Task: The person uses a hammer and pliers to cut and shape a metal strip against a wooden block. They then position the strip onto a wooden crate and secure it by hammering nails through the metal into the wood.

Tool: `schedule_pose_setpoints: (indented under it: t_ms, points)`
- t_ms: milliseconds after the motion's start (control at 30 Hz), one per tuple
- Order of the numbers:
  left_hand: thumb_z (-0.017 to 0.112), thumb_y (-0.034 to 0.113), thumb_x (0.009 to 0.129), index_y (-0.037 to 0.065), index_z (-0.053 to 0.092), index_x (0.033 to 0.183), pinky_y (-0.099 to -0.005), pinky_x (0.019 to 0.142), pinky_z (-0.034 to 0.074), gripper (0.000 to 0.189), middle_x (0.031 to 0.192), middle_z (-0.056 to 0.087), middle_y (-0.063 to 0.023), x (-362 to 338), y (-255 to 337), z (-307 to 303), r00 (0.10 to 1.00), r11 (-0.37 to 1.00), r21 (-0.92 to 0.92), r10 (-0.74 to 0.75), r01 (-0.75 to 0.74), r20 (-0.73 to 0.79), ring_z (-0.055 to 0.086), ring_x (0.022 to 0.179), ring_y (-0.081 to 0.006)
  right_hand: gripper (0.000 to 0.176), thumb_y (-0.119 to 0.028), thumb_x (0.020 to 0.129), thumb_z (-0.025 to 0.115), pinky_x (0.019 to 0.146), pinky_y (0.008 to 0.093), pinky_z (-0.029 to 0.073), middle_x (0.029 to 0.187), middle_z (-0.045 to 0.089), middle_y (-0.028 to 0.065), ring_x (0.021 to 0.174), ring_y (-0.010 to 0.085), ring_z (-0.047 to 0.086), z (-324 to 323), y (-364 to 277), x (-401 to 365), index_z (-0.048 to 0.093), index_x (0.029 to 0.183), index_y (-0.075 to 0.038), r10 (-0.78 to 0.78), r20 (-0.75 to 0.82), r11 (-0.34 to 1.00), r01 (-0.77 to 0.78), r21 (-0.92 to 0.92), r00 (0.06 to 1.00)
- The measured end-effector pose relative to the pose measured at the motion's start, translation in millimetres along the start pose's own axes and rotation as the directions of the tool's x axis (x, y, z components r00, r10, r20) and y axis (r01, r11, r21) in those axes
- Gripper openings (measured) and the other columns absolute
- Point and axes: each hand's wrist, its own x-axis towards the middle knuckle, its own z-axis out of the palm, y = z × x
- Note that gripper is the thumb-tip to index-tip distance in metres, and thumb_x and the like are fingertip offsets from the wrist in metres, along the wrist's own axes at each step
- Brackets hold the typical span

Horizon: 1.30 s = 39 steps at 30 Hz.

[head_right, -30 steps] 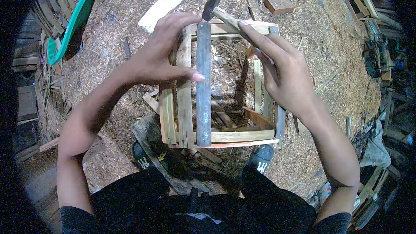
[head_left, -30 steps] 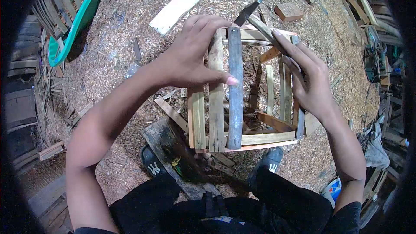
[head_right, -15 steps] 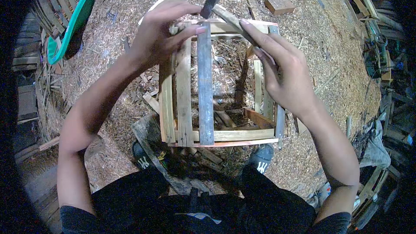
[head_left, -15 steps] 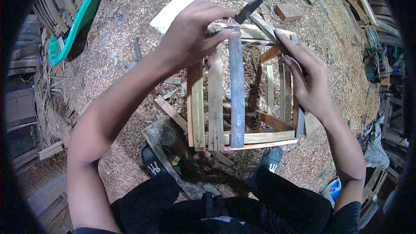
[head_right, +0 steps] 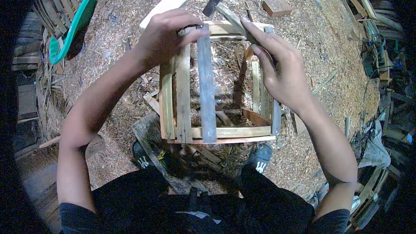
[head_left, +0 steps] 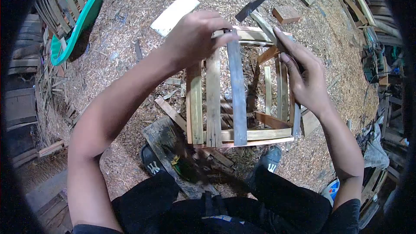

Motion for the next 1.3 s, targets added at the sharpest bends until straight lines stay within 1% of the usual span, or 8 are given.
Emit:
schedule_pose_setpoints:
  t_ms: [100, 200, 267, 367, 567, 833, 900, 1300]
  points:
    - [0.082, 0.027, 0.088, 0.007, 0.074, 0.106, -0.0377, 0.077, 0.060, 0.029, 0.097, 0.074, -0.0120, -9, 17, -5, 0.998, 0.999, 0.021, -0.050, 0.049, 0.045, 0.074, 0.092, -0.0278, 0.056, 0.004, 0.098, 0.060, 0.090, 0.0402, 0.055, 0.108, 0.072, 0.0201, 0.095, 0.0320, 0.071, 2, 5, -2, 0.057, 0.151, -0.015, -0.024, -0.014, 1.000, 0.024, 0.012, 1.000]
    - [0.084, 0.043, 0.085, 0.012, 0.067, 0.122, -0.0488, 0.095, 0.056, 0.051, 0.120, 0.068, -0.0144, -20, 46, -10, 0.999, 0.999, 0.036, -0.031, 0.032, -0.022, 0.066, 0.115, -0.0344, 0.056, 0.004, 0.098, 0.060, 0.091, 0.0400, 0.055, 0.110, 0.072, 0.0205, 0.096, 0.0319, 0.072, 0, 6, -4, 0.057, 0.151, -0.014, -0.032, -0.026, 0.999, 0.033, 0.022, 0.999]
    - [0.078, 0.060, 0.085, 0.017, 0.060, 0.138, -0.0576, 0.117, 0.039, 0.070, 0.143, 0.056, -0.0160, -35, 76, -17, 0.951, 0.978, -0.050, 0.209, -0.203, 0.229, 0.049, 0.139, -0.0405, 0.055, 0.003, 0.098, 0.061, 0.092, 0.0401, 0.055, 0.110, 0.072, 0.0207, 0.096, 0.0321, 0.072, 1, 7, -6, 0.057, 0.150, -0.013, -0.008, -0.017, 1.000, 0.008, 0.024, 1.000]
    - [0.068, 0.068, 0.088, 0.017, 0.059, 0.144, -0.0576, 0.127, 0.024, 0.076, 0.154, 0.046, -0.0167, -52, 93, -26, 0.895, 0.986, -0.108, 0.162, -0.129, 0.415, 0.034, 0.151, -0.0420, 0.054, 0.003, 0.097, 0.061, 0.088, 0.0390, 0.056, 0.107, 0.072, 0.0205, 0.092, 0.0320, 0.073, 0, 8, -6, 0.059, 0.149, -0.012, 0.035, -0.073, 0.993, -0.027, 0.112, 0.997]
    - [0.065, 0.069, 0.089, 0.015, 0.056, 0.148, -0.0562, 0.129, 0.021, 0.081, 0.161, 0.039, -0.0184, -53, 101, -28, 0.865, 0.993, -0.083, 0.110, -0.079, 0.490, 0.028, 0.155, -0.0423, 0.062, 0.000, 0.089, 0.070, 0.066, 0.0400, 0.058, 0.095, 0.067, 0.0135, 0.078, 0.0268, 0.069, -27, 8, -1, 0.064, 0.146, -0.024, -0.158, 0.172, 0.965, 0.189, -0.183, 0.972]
    - [0.064, 0.068, 0.090, 0.008, 0.058, 0.145, -0.0558, 0.127, 0.025, 0.081, 0.163, 0.037, -0.0222, -57, 98, -26, 0.864, 0.992, -0.112, 0.099, -0.050, 0.494, 0.032, 0.152, -0.0455, 0.070, -0.004, 0.080, 0.072, 0.068, 0.0418, 0.059, 0.097, 0.066, 0.0077, 0.079, 0.0291, 0.068, -27, 32, 13, 0.064, 0.145, -0.027, -0.401, 0.302, 0.844, 0.477, -0.245, 0.865]
    - [0.062, 0.069, 0.091, 0.007, 0.059, 0.144, -0.0562, 0.127, 0.025, 0.081, 0.163, 0.037, -0.0227, -57, 98, -26, 0.867, 0.991, -0.122, 0.102, -0.048, 0.488, 0.033, 0.151, -0.0461, 0.068, -0.002, 0.078, 0.071, 0.070, 0.0424, 0.056, 0.099, 0.067, 0.0145, 0.083, 0.0315, 0.068, -26, 39, 17, 0.065, 0.145, -0.017, -0.403, 0.383, 0.837, 0.504, -0.214, 0.831]
    - [0.055, 0.073, 0.094, 0.004, 0.063, 0.138, -0.0554, 0.127, 0.025, 0.082, 0.161, 0.038, -0.0271, -55, 96, -26, 0.872, 0.992, -0.099, 0.120, -0.083, 0.474, 0.034, 0.151, -0.0466, 0.067, -0.005, 0.082, 0.069, 0.061, 0.0385, 0.060, 0.095, 0.068, 0.0071, 0.076, 0.0244, 0.069, -23, 45, 34, 0.064, 0.144, -0.027, -0.491, 0.290, 0.756, 0.567, -0.326, 0.822]
